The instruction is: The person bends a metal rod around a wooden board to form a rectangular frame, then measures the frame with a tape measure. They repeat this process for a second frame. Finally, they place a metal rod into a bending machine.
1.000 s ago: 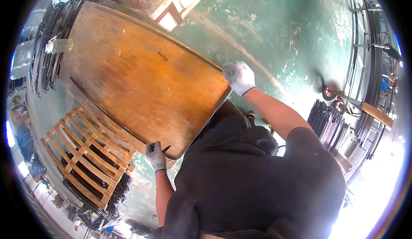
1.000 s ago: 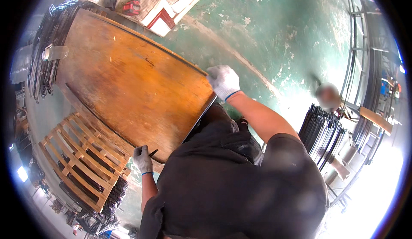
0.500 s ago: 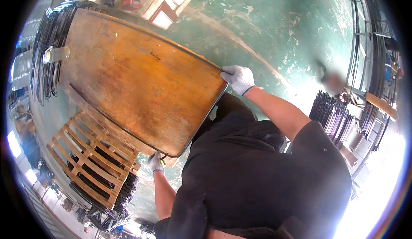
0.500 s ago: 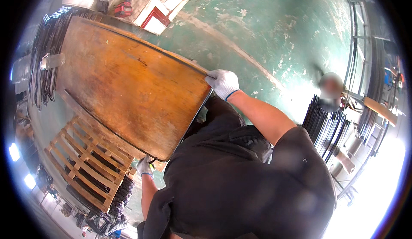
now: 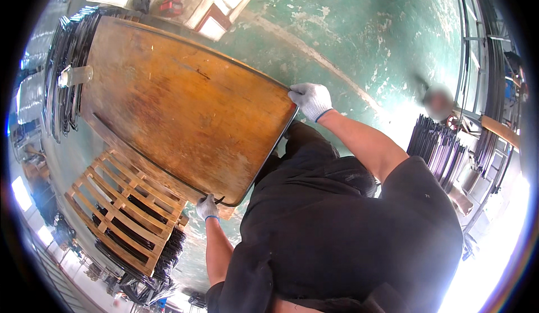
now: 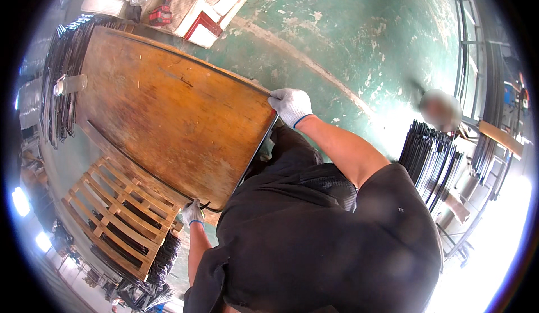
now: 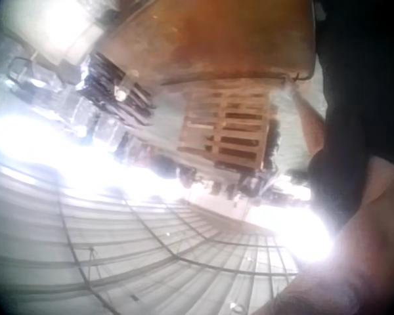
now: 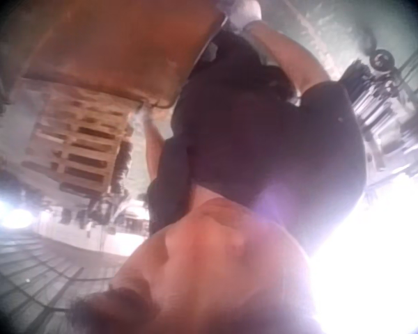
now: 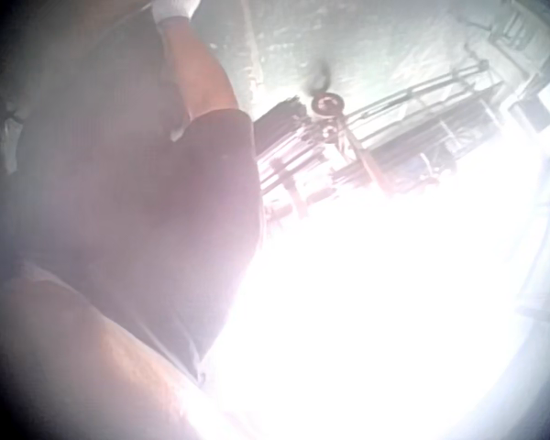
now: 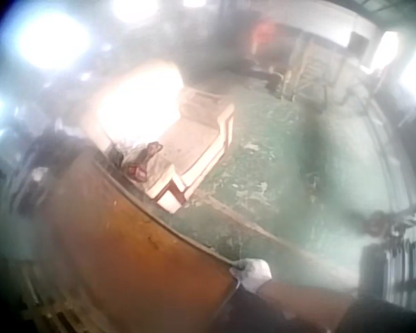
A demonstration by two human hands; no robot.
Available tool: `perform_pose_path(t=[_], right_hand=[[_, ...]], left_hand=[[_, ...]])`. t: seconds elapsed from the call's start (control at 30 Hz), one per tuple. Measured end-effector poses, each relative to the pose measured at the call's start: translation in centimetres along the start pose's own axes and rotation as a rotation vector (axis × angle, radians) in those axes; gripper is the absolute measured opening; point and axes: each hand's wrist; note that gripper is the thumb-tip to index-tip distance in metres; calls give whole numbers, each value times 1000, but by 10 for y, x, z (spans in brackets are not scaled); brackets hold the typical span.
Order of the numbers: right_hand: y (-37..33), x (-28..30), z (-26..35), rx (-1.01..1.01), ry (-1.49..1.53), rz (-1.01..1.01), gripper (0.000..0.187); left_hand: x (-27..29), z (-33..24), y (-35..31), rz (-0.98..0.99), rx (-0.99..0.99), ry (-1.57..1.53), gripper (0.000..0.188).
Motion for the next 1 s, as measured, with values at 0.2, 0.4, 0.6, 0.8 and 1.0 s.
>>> perform_pose_path(t=[0.2,0.4,0.6,0.8,1.0], right_hand=[[2,-4,-1,-33,25,-11,35],[1,-3,-2,-21,19,-8,35],[1,-5,-7,-2,8,-18,33],[1,3,5,11,-29,6,31],[1,-2,1,20,2,-29,29]], left_hand=[[-2,4,7,-38,-7,13,38],[-9,14,19,-100,-24,75,36],[-11,6,11,-149,-109,175,32],[-6,2,4,-131,-119,147,28],[-6,-1,3,-173,-135,149,30]])
Point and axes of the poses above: each hand's wrist, its own y-axis towards the middle knuckle, its own x-axis out of the back of the hand, z = x × y, and after that the axes turned 3 degrees about x, right-handed
